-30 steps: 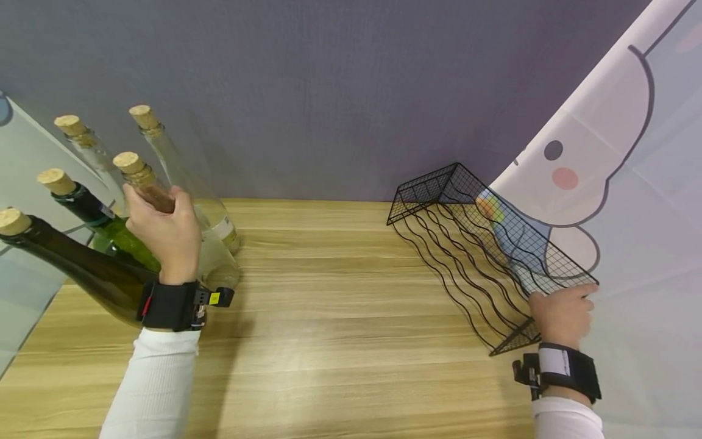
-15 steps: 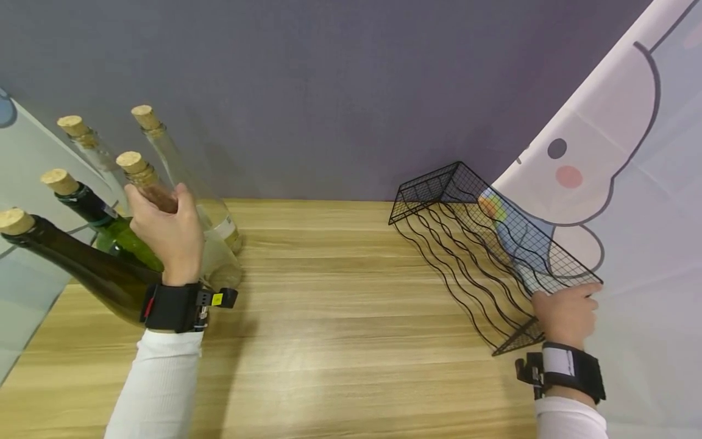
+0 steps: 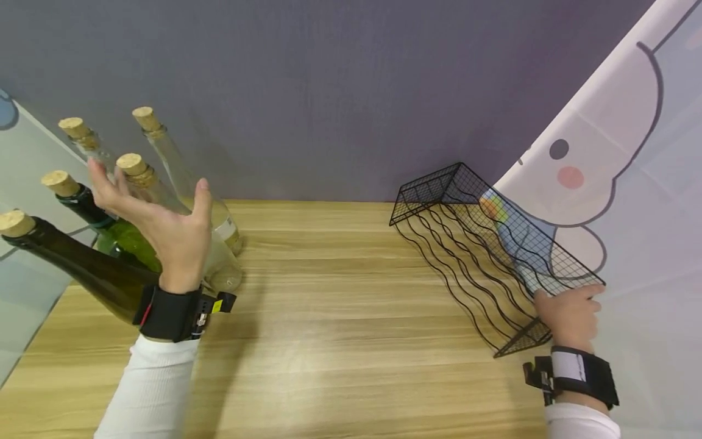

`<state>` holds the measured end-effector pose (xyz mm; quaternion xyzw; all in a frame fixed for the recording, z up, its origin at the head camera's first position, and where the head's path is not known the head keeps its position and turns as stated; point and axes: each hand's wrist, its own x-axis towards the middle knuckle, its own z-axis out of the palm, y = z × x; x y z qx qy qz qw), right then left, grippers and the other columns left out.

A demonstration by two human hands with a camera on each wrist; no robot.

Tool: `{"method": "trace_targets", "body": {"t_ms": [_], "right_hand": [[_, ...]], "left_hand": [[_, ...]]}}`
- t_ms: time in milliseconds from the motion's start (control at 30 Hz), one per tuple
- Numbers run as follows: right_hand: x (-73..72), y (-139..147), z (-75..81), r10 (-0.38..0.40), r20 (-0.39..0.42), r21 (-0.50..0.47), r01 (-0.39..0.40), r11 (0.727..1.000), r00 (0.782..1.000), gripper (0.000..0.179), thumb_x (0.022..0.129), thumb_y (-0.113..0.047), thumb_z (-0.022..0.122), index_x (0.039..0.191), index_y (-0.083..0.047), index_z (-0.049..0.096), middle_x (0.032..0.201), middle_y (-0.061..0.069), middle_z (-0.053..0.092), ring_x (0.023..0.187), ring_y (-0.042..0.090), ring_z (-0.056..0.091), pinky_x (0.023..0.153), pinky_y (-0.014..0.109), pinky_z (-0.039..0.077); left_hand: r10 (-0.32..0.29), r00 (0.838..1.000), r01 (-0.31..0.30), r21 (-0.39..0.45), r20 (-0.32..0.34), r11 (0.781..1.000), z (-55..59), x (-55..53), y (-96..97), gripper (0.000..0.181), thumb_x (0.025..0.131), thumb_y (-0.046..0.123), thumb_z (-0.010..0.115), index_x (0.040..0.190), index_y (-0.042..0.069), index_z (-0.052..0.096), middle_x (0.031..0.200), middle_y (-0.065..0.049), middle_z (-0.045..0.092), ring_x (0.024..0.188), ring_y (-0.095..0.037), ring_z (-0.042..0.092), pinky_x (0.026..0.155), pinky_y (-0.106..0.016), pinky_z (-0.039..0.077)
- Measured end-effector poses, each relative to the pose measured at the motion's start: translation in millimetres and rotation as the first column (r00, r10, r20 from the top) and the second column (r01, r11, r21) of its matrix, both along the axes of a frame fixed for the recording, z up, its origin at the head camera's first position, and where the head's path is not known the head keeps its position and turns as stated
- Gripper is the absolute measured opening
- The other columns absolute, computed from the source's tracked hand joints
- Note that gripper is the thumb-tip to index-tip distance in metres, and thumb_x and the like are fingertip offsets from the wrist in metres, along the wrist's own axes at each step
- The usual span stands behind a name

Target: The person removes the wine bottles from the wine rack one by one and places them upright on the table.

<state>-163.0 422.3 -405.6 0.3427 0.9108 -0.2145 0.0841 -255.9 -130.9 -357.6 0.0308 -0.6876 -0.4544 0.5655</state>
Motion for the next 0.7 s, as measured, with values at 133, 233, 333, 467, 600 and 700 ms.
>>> {"method": "trace_targets", "body": {"t_ms": [133,233,333,467,600,700], "right_hand": [[0.1,0.9,8.4,0.032,0.027,-0.095,-0.03,0.995,0.999,0.1,0.098,-0.044,0.03,0.126,0.019,-0.043,0.132,0.061,-0.026,0.119,0.077,0.01,0.098,0.08,0.024],[-2.0,-2.1,13.3,0.015,-0.004,-0.109,-0.015,0.994,1.0,0.101,0.098,-0.046,0.03,0.127,0.017,-0.043,0.131,0.056,-0.035,0.123,0.075,-0.005,0.099,0.081,0.017],[-6.5,-8.9,16.4,-0.039,-0.158,-0.063,0.029,0.998,0.987,0.097,0.097,-0.044,0.032,0.135,0.012,-0.038,0.138,0.049,-0.034,0.129,0.068,-0.015,0.104,0.079,0.009],[-14.7,-25.0,29.0,-0.013,-0.422,0.017,0.022,1.0,0.907,0.09,0.096,-0.041,0.035,0.146,0.001,-0.028,0.152,0.033,-0.027,0.139,0.051,-0.019,0.11,0.073,-0.004],[-23.3,-48.5,49.7,0.124,-0.582,0.082,-0.094,0.992,0.804,0.086,0.097,-0.041,0.038,0.151,-0.008,-0.021,0.159,0.021,-0.024,0.142,0.037,-0.027,0.113,0.064,-0.016],[-30.6,-70.5,63.6,0.235,-0.629,0.127,-0.201,0.971,0.741,0.085,0.098,-0.043,0.039,0.152,-0.013,-0.019,0.16,0.014,-0.026,0.141,0.029,-0.031,0.112,0.061,-0.022]], "left_hand": [[0.058,0.998,-0.057,-0.079,0.005,0.995,12.5,6.9,4.0,0.103,0.073,0.041,0.068,0.137,-0.023,0.019,0.149,-0.039,0.012,0.146,-0.025,0.004,0.121,-0.035,-0.001],[0.088,0.996,-0.087,-0.11,0.008,0.99,19.9,12.8,3.8,0.106,0.071,0.05,0.064,0.137,-0.022,0.023,0.15,-0.041,0.011,0.147,-0.029,-0.004,0.119,-0.042,-0.009],[0.099,0.995,-0.099,-0.146,-0.01,0.984,27.3,17.6,6.7,0.11,0.07,0.064,0.059,0.137,-0.018,0.029,0.15,-0.04,0.013,0.147,-0.033,-0.007,0.117,-0.047,-0.014],[0.041,0.999,-0.046,-0.213,-0.025,0.976,39.8,25.4,18.1,0.111,0.072,0.075,0.051,0.135,-0.015,0.036,0.149,-0.038,0.018,0.147,-0.036,-0.004,0.116,-0.047,-0.019],[-0.07,0.997,0.075,-0.304,0.028,0.95,44.9,29.3,27.6,0.105,0.076,0.069,0.054,0.138,-0.014,0.033,0.152,-0.034,0.018,0.148,-0.034,-0.007,0.115,-0.048,-0.022],[-0.128,0.986,0.16,-0.382,0.109,0.91,42.9,28.7,31.6,0.103,0.076,0.06,0.06,0.144,-0.009,0.025,0.155,-0.031,0.014,0.148,-0.034,-0.01,0.114,-0.049,-0.023]]}}
